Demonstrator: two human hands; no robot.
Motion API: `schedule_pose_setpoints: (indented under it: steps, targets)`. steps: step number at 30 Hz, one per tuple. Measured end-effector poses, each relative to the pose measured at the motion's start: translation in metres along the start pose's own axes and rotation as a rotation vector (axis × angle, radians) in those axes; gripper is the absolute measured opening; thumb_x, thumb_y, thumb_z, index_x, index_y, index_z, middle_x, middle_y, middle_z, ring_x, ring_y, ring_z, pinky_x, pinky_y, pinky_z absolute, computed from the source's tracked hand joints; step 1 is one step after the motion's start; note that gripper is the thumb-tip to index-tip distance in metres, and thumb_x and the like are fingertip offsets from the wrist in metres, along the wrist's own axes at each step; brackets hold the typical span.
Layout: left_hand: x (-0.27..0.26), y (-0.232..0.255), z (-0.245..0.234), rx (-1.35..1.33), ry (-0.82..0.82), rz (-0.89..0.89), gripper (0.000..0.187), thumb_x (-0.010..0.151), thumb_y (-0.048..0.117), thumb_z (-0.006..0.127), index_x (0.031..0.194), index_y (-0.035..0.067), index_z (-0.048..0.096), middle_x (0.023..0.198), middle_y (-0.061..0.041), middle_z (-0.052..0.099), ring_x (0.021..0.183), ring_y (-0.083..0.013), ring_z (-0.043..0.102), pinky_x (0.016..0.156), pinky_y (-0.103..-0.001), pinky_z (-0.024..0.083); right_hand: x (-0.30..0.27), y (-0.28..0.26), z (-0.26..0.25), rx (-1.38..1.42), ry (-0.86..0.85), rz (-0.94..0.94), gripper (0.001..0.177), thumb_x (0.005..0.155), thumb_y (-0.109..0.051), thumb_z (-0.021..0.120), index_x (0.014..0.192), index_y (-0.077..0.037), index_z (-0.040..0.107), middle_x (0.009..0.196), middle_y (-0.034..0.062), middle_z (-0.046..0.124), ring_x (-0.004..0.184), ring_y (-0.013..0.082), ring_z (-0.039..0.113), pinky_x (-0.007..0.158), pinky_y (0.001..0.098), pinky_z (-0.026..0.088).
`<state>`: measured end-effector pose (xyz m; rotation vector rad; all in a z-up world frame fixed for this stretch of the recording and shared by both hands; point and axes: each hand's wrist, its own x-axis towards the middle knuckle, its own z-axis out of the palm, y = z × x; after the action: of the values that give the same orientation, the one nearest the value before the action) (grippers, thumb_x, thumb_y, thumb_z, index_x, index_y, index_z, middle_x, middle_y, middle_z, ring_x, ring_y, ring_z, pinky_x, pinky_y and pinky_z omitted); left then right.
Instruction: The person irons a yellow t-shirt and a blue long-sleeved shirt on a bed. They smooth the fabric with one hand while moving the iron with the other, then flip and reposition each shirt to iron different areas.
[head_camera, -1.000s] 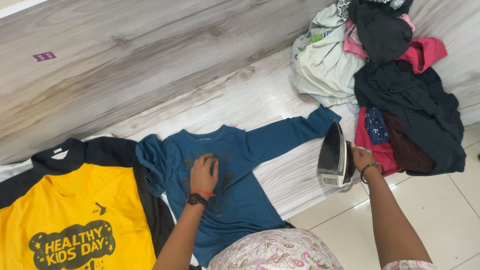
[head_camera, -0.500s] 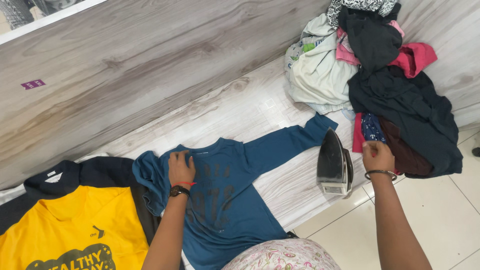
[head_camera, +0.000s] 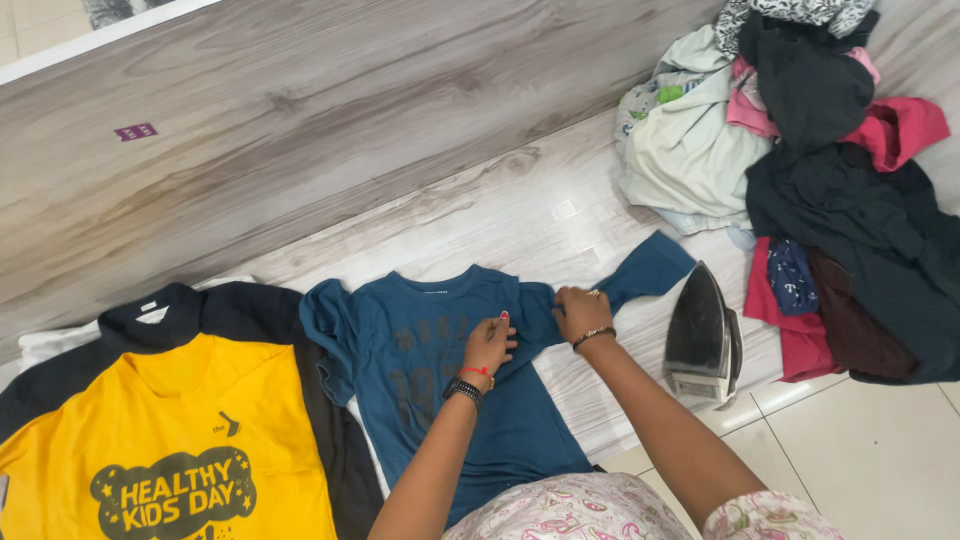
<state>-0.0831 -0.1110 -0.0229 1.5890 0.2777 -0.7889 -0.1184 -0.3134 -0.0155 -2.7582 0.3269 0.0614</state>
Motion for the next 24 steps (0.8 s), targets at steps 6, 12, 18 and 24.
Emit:
schedule_pose_setpoints:
  steps: [6, 12, 18, 24]
  targets:
    - [0.002, -0.020, -0.013, -0.051, 0.075, 0.107, 0.049, 0.092, 0.030, 0.073, 0.129, -0.001, 0.062, 0.123, -0.014, 0.072, 0.113, -0.0238, 0.068, 0.096, -0.033, 0.052, -0.096, -0.094, -0.039, 0.588, -0.436, -0.333, 0.020, 0.090, -0.022, 0.074, 0.103, -0.008, 0.069, 0.083, 0.0088, 0.072, 0.078, 0.0248, 0.072, 0.073, 0.0376, 0.056]
    - [-0.058, 0.004, -0.033, -0.049, 0.207, 0.367, 0.046, 0.097, 0.023, 0.062, 0.137, 0.002, 0.055, 0.119, -0.005, 0.071, 0.107, -0.0121, 0.066, 0.094, -0.026, 0.050, -0.055, -0.060, -0.091, 1.008, -0.126, -0.153, 0.017, 0.101, -0.020, 0.063, 0.106, -0.006, 0.071, 0.090, 0.0046, 0.077, 0.090, 0.0144, 0.076, 0.084, 0.0329, 0.062]
    - [-0.179, 0.093, -0.034, -0.090, -0.341, 0.233, 0.033, 0.104, 0.024, 0.057, 0.121, -0.001, 0.071, 0.093, 0.007, 0.069, 0.078, 0.0003, 0.056, 0.070, -0.017, 0.048, -0.015, -0.068, -0.063, 0.685, -0.317, -0.565, 0.059, 0.087, -0.012, 0.066, 0.144, -0.005, 0.052, 0.143, 0.0144, 0.056, 0.129, 0.0257, 0.055, 0.103, 0.0436, 0.048]
    - [-0.259, 0.141, -0.065, -0.123, -0.506, 0.366, 0.037, 0.106, 0.026, 0.059, 0.127, -0.003, 0.070, 0.094, 0.005, 0.067, 0.082, -0.0001, 0.055, 0.070, -0.016, 0.046, -0.019, -0.105, 0.009, 0.409, -0.388, -0.800, 0.027, 0.090, -0.021, 0.070, 0.114, -0.008, 0.070, 0.124, 0.0093, 0.070, 0.122, 0.0297, 0.062, 0.102, 0.0402, 0.050]
